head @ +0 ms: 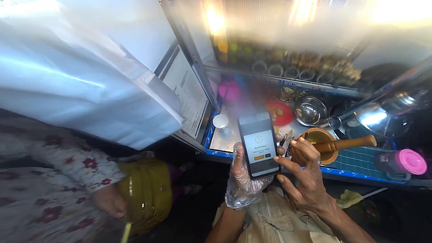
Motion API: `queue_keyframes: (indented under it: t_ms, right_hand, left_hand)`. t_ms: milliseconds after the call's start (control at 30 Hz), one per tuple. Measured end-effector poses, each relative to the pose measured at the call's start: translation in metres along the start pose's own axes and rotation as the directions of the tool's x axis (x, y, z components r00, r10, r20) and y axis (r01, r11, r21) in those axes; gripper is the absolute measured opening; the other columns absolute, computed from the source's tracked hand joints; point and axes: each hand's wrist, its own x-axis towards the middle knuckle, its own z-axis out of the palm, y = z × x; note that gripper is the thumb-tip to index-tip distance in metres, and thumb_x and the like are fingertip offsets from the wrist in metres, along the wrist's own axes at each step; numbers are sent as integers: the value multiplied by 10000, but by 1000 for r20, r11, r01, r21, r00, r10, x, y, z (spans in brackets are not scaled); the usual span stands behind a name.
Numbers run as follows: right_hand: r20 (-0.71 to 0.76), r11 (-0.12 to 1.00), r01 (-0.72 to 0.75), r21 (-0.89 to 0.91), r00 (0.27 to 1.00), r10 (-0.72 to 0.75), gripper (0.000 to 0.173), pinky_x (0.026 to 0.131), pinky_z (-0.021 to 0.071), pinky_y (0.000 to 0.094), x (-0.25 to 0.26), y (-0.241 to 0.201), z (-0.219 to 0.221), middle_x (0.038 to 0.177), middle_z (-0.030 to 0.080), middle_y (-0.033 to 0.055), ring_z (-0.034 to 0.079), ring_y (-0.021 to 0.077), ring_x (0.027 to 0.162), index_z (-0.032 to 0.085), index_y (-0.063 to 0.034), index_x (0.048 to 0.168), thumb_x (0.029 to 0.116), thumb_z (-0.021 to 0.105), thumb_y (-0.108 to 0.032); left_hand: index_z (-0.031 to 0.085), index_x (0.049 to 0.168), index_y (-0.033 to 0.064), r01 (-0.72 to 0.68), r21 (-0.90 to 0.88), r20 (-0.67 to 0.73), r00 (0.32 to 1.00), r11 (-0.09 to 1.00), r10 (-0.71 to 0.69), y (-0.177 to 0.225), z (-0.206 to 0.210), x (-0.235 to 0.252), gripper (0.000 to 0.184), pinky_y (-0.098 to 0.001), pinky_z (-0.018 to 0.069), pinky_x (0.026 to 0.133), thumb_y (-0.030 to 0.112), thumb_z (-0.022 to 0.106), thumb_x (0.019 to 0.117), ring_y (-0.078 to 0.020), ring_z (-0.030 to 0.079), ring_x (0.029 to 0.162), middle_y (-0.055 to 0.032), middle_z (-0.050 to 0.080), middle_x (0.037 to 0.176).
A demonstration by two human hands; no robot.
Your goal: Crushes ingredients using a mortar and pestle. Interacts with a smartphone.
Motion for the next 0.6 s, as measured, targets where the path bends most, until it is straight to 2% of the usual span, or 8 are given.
queue_keyframes:
  t_ms: [133, 367, 600]
  right_hand:
    - [16, 1000, -5, -3, 1000, 5, 333, 1204, 312, 429, -1, -2, 2, 1461, 476, 79, 336, 249, 1472, 659, -275, 1289, 1026, 542, -441]
    - [40, 1000, 0, -3, 999, 0, 339, 1230, 283, 465, -1, -5, 6, 1474, 478, 83, 330, 253, 1490, 640, -306, 1320, 1025, 545, -441]
    - [33, 1000, 3, 15, 999, -3, 313, 1228, 289, 454, 1, -5, 7, 1462, 485, 85, 331, 257, 1489, 659, -283, 1276, 1025, 552, -437]
  left_hand:
    - [588, 1357, 81, -4, 10, 9, 1000, 1000, 4, 1, -2, 0, 653, -510, 539, 983, 555, 660, 914, -350, 652, 1156, -236, 623, 1294]
    - [634, 1298, 90, -80, 88, -56, 995, 993, 86, 0, 2, -4, 567, -497, 577, 937, 503, 693, 914, -333, 687, 1120, -228, 671, 1231]
    - [615, 1326, 92, -52, 79, -52, 997, 996, 56, 2, -1, -3, 620, -508, 568, 940, 537, 690, 902, -354, 675, 1125, -242, 650, 1258]
